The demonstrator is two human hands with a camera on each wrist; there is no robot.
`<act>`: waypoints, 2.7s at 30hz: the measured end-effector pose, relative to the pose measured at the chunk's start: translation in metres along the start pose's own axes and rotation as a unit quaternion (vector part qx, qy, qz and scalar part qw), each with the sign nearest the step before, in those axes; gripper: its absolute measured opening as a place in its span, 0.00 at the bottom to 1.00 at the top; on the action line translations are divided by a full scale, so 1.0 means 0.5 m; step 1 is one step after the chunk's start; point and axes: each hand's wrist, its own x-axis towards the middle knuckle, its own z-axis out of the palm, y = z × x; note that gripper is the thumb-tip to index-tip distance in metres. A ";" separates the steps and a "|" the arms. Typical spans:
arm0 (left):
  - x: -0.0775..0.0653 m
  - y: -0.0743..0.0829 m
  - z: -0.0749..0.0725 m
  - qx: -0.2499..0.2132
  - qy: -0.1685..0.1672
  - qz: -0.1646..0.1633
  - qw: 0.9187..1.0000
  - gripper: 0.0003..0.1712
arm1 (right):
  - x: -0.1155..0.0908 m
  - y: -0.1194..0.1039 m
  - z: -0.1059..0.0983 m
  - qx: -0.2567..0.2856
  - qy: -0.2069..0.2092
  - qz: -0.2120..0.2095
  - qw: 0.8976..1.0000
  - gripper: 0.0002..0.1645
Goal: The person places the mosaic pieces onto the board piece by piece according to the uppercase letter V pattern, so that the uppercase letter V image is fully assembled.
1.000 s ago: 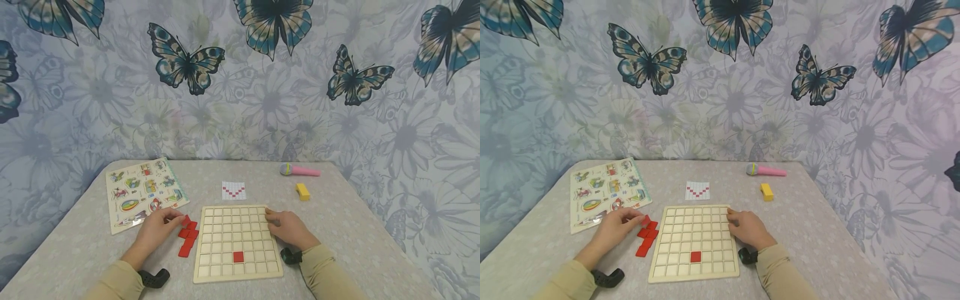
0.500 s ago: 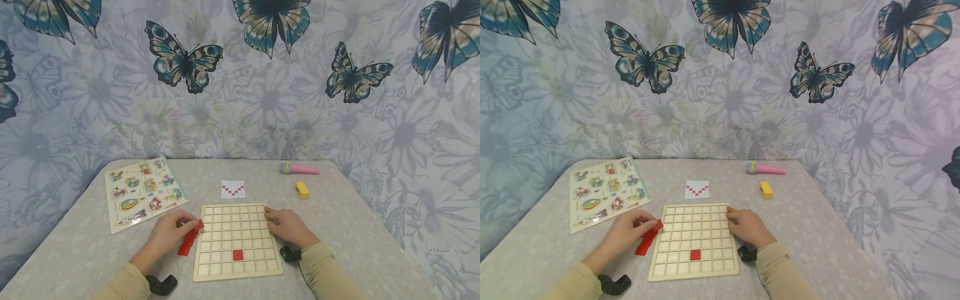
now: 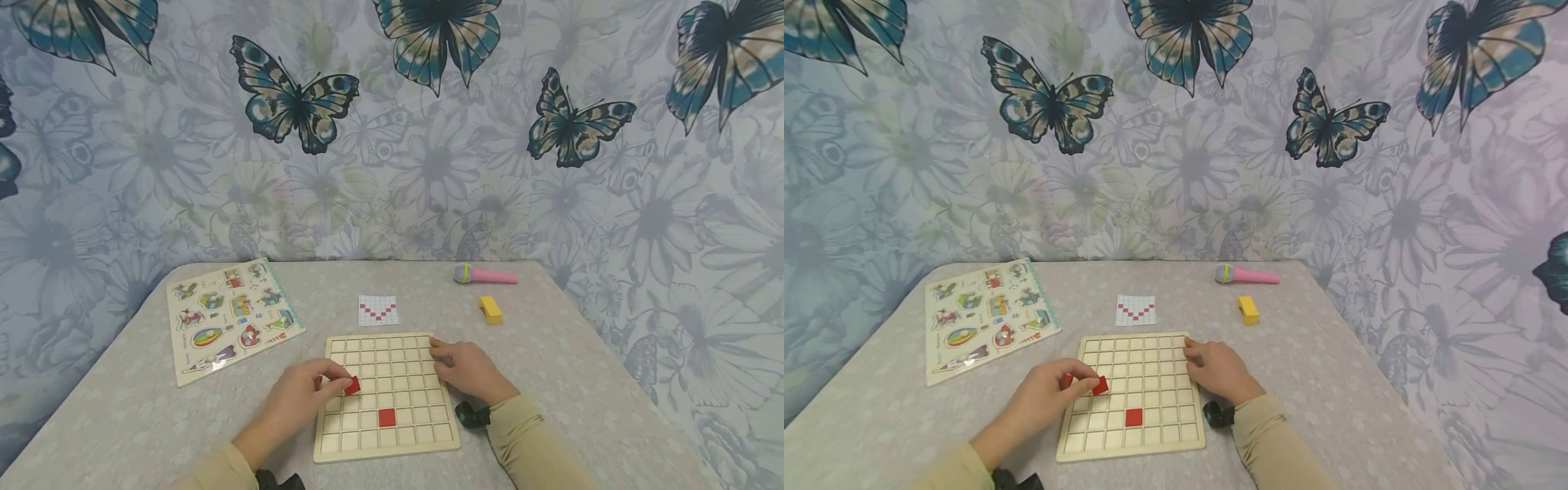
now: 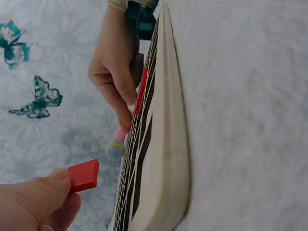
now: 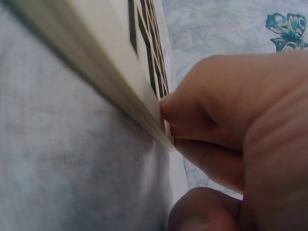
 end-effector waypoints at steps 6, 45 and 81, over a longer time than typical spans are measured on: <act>-0.009 0.002 0.023 0.013 0.011 0.073 0.997 0.07 | -0.002 -0.002 0.000 0.007 0.006 -0.004 1.000 0.22; -0.014 -0.008 0.054 0.092 -0.017 0.155 0.983 0.06 | -0.003 -0.004 0.000 0.013 0.001 0.005 1.000 0.22; -0.003 -0.024 0.020 0.102 0.048 0.124 0.986 0.08 | -0.003 -0.006 -0.001 0.006 0.001 0.005 1.000 0.23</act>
